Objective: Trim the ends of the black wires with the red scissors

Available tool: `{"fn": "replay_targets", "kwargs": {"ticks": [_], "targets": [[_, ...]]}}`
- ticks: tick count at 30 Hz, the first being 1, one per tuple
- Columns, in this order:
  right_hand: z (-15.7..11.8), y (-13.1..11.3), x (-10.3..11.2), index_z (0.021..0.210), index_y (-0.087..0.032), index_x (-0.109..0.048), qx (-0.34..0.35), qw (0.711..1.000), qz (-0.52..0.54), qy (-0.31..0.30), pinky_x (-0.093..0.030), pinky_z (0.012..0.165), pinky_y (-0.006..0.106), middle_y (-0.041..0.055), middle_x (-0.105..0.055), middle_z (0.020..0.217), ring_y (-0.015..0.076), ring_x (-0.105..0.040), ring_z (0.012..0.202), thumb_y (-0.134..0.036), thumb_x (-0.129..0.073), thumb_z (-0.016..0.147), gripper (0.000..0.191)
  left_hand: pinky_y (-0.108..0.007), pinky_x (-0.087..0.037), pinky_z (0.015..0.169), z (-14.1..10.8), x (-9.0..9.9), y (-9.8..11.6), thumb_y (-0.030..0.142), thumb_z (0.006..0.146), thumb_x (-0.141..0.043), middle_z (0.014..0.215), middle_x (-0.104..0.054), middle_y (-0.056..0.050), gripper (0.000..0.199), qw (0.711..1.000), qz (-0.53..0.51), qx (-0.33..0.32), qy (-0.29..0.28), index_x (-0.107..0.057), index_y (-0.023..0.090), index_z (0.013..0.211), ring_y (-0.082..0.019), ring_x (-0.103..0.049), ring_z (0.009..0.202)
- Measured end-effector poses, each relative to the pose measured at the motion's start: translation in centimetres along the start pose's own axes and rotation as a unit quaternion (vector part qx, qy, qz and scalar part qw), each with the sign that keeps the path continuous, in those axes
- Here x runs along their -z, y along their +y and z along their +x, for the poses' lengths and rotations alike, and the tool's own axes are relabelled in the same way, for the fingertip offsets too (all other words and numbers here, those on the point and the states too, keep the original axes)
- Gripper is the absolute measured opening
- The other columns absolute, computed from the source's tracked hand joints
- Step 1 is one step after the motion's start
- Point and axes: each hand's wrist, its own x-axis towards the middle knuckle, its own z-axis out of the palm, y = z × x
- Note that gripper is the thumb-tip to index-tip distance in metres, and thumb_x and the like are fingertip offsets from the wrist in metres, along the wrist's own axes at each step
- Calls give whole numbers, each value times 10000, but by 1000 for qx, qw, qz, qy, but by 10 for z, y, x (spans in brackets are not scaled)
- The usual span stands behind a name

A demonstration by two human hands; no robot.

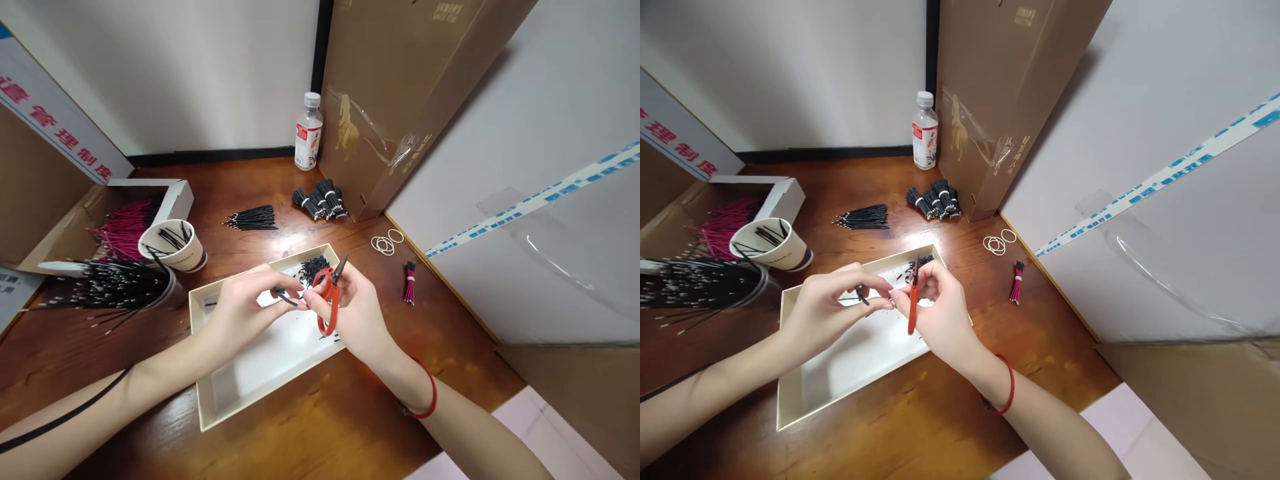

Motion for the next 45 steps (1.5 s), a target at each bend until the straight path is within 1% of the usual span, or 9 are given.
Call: {"fn": "replay_targets", "kwargs": {"ticks": [5, 8, 12, 15, 18, 22, 27, 37, 45], "targets": [[-4, 2, -6, 769, -200, -499, 42, 999, -2, -4, -540, 568, 239, -30, -625, 711, 117, -635, 650, -233, -754, 721, 262, -153, -469, 602, -3, 1, -4, 96, 727, -760, 729, -729, 17, 100, 999, -26, 20, 1, -734, 164, 796, -74, -630, 636], [-4, 4, -10, 777, -203, -494, 47, 999, -7, -9, -551, 601, 238, -32, -632, 706, 116, -646, 669, -210, -750, 734, 260, -156, -465, 610, -3, 1, -9, 143, 701, -795, 736, -732, 26, 110, 998, -44, 29, -18, -734, 170, 788, -74, -626, 641], [-4, 0, -6, 782, -207, -490, 56, 997, -44, -12, -521, 574, 229, -31, -636, 724, 106, -623, 651, -196, -740, 760, 251, -164, -441, 578, -3, 1, -12, 181, 701, -800, 715, -733, 42, 92, 995, -63, 78, -12, -737, 193, 767, -69, -619, 624], [-7, -5, 7, 796, -213, -477, 80, 991, -105, -20, -490, 559, 235, -34, -592, 724, 101, -577, 629, -212, -728, 782, 251, -171, -437, 560, -1, 1, -13, 187, 680, -812, 689, -733, 39, 80, 991, -64, 119, 23, -747, 200, 727, -72, -618, 607], [-13, -6, 20, 902, -214, -492, 156, 962, -221, -35, -493, 677, 270, -18, -551, 801, 114, -553, 715, -171, -689, 789, 232, -181, -440, 557, 1, 1, -13, 172, 679, -807, 698, -737, 27, 71, 987, -56, 140, 59, -757, 201, 720, -79, -625, 614], [-20, 0, 24, 1006, -205, -494, 193, 935, -292, -53, -478, 650, 259, -11, -539, 822, 111, -508, 705, -134, -635, 800, 259, -176, -456, 554, 1, 0, -12, 134, 686, -792, 683, -729, 18, 73, 987, -56, 124, 80, -759, 185, 726, -75, -619, 599], [-18, 12, 19, 901, -189, -566, 233, 919, -318, -15, -426, 525, 191, -57, -558, 685, 59, -469, 561, -54, -657, 761, 215, -176, -465, 535, -2, -1, -11, 151, 708, -782, 681, -716, -6, 42, 991, -42, 97, 87, -758, 155, 741, -73, -601, 578], [-17, 10, 17, 884, -206, -596, 211, 926, -314, -12, -462, 499, 226, -26, -626, 672, 90, -525, 534, -110, -654, 790, 146, -213, -477, 524, -2, 2, -11, 171, 725, -772, 676, -710, -11, 30, 993, -6, 77, 90, -754, 184, 746, -103, -600, 576], [-17, 11, 18, 864, -195, -605, 212, 927, -310, -14, -440, 485, 216, -33, -617, 654, 84, -505, 530, -82, -654, 769, 156, -207, -469, 528, -2, 2, -13, 159, 725, -772, 653, -688, -10, 36, 994, -7, 65, 90, -760, 183, 750, -93, -582, 568]]}}
